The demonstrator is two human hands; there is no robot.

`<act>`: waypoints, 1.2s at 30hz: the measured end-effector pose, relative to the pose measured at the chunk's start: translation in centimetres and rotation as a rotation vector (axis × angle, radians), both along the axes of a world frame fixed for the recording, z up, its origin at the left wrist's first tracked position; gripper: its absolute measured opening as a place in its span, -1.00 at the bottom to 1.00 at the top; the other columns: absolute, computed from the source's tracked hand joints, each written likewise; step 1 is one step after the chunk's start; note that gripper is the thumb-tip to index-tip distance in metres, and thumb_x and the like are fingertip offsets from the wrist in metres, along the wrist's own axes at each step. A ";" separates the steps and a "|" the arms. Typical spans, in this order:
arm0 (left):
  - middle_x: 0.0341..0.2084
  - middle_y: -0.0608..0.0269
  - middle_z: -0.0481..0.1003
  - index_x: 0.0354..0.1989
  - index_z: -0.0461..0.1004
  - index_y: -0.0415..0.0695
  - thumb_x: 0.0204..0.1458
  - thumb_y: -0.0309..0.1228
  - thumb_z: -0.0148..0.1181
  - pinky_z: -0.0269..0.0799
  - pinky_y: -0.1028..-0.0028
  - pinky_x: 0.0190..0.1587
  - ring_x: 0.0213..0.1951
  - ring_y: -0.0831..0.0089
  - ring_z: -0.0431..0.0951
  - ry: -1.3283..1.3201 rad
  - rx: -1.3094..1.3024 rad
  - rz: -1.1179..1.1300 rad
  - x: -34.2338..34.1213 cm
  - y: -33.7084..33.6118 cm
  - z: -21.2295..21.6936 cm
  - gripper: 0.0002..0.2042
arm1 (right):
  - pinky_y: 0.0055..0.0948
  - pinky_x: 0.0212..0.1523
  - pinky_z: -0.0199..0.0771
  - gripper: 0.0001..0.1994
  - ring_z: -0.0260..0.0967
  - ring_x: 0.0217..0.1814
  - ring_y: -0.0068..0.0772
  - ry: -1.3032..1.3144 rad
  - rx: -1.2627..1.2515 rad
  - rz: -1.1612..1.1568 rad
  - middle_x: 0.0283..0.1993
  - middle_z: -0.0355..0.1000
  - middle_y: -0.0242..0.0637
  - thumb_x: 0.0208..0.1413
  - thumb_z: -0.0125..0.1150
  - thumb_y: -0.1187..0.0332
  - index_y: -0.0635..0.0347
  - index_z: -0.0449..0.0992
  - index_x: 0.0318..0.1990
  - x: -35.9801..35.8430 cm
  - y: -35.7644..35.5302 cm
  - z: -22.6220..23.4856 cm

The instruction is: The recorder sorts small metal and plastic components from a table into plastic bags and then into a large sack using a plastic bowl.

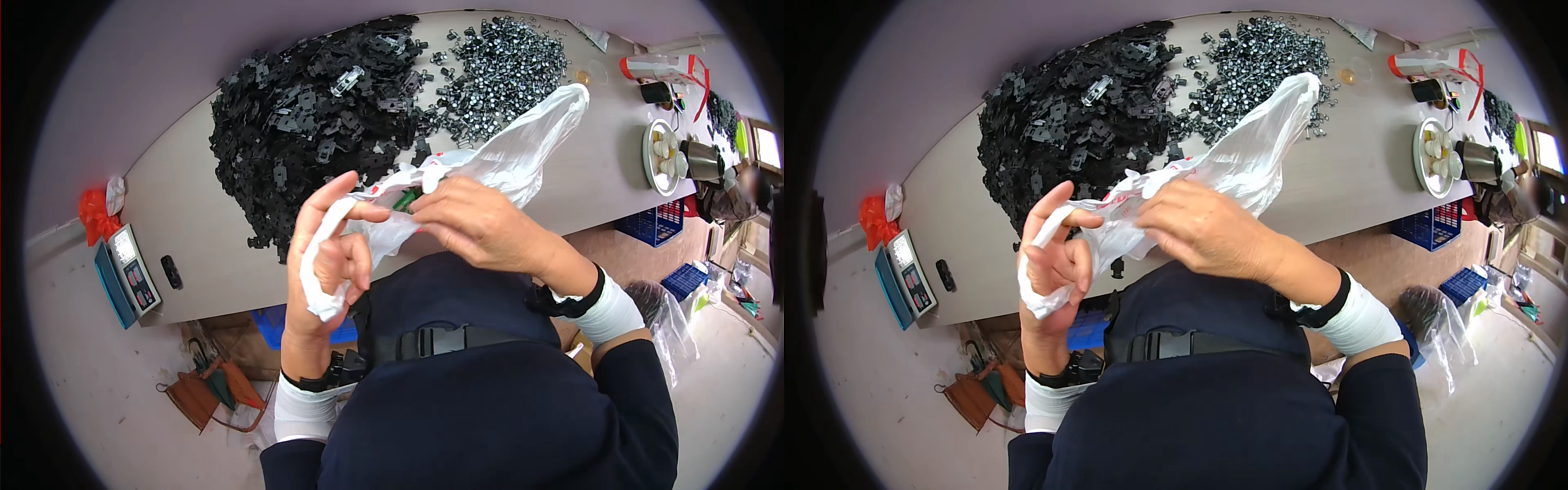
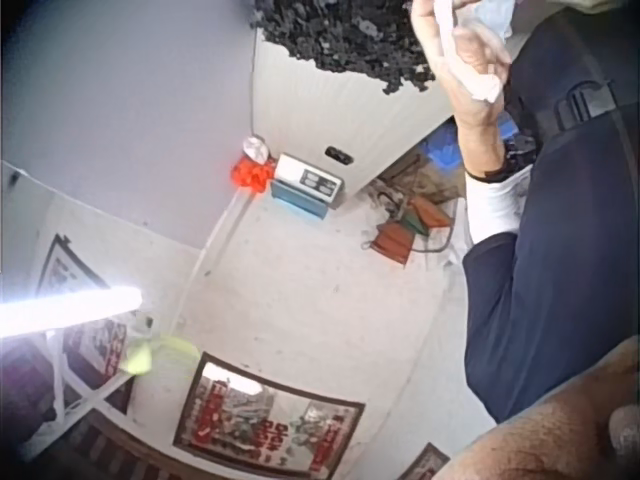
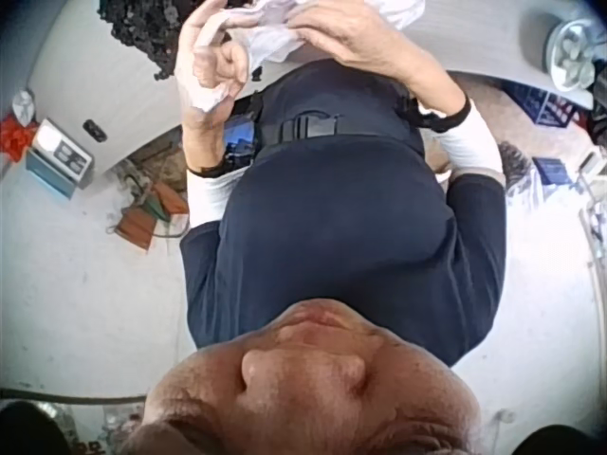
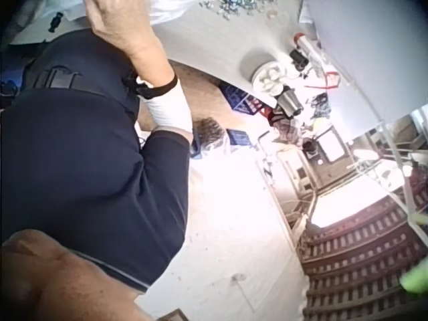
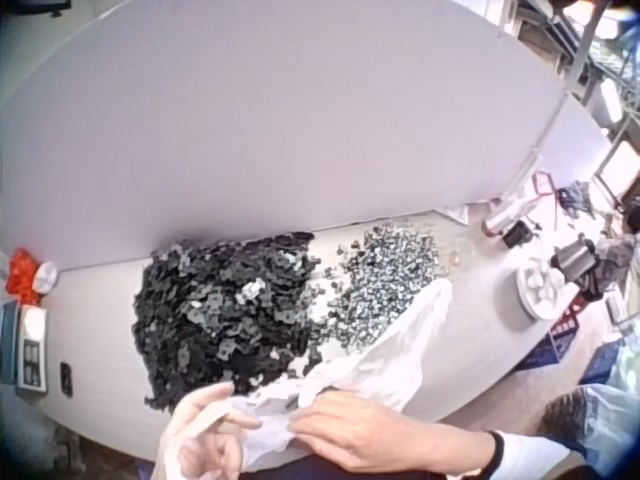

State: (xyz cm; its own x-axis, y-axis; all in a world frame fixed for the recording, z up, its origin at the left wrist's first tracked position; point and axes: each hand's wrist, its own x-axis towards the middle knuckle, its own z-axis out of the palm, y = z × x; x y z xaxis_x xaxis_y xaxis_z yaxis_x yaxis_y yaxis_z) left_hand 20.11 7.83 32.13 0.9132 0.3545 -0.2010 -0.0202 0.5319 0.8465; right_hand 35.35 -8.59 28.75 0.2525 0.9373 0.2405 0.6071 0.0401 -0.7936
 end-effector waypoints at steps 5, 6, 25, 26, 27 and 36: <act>-0.03 -0.09 0.37 0.27 0.01 -0.27 -0.13 0.03 0.32 0.17 0.80 -0.74 -0.60 0.71 0.37 -0.003 -0.016 -0.090 0.5 -0.6 0.8 -0.09 | -0.18 -0.27 0.43 -0.74 0.44 -0.26 0.04 0.263 -0.700 0.030 -0.19 0.47 -0.02 0.09 0.08 0.35 0.24 0.45 -0.09 0.3 0.8 -2.2; -0.01 -0.11 0.36 0.28 0.00 -0.27 -0.24 0.02 0.41 0.18 0.81 -0.74 -0.59 0.70 0.38 0.061 -0.050 -0.054 0.4 -0.4 1.3 -0.01 | -0.21 -0.20 0.43 -0.71 0.43 -0.20 0.03 0.158 -0.695 0.037 -0.14 0.46 -0.03 0.08 0.09 0.34 0.22 0.44 -0.04 1.3 0.3 -4.5; 0.17 -0.05 0.24 0.35 -0.07 -0.15 -0.22 -0.44 0.38 0.39 0.63 -0.36 -0.45 0.64 0.45 0.129 0.115 -0.259 2.3 -1.2 1.1 -0.07 | -0.13 0.12 0.19 -0.44 0.12 0.17 -0.12 1.154 -0.321 -0.330 0.13 0.18 -0.10 0.02 0.24 0.25 0.25 0.23 0.15 2.7 -1.1 -5.4; 0.16 -0.05 0.24 0.35 -0.06 -0.15 -0.22 -0.43 0.38 0.39 0.62 -0.36 -0.45 0.64 0.44 0.137 0.128 -0.263 2.2 -1.3 1.1 -0.08 | -0.10 0.13 0.15 -0.41 0.08 0.20 -0.10 1.214 -0.324 -0.306 0.16 0.14 -0.09 0.01 0.26 0.25 0.25 0.20 0.17 2.2 -1.4 -5.1; 0.16 -0.05 0.24 0.35 -0.06 -0.16 -0.22 -0.43 0.38 0.39 0.62 -0.36 -0.46 0.64 0.44 0.142 0.140 -0.267 2.1 -1.3 1.1 -0.08 | -0.07 0.15 0.12 -0.38 0.04 0.22 -0.09 1.272 -0.326 -0.284 0.18 0.10 -0.08 0.00 0.27 0.24 0.26 0.18 0.18 2.3 -1.4 -5.0; 0.16 -0.06 0.25 0.35 -0.07 -0.16 -0.22 -0.38 0.41 0.39 0.64 -0.35 -0.45 0.63 0.44 0.144 0.128 -0.197 1.7 -1.0 1.1 -0.06 | 0.20 0.28 -0.17 -0.11 -0.34 0.42 0.07 1.783 -0.336 -0.058 0.39 -0.28 0.01 -0.09 0.37 0.16 0.29 -0.06 0.31 6.0 0.3 -5.2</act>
State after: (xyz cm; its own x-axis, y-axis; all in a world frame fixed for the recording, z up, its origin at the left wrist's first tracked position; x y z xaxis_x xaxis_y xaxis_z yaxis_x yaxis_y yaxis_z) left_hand 21.81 6.82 33.26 0.9325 0.2038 -0.2983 0.1981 0.4022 0.8939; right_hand 41.30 -8.30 23.59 -0.0023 0.8653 -0.5013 -0.8913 -0.2291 -0.3914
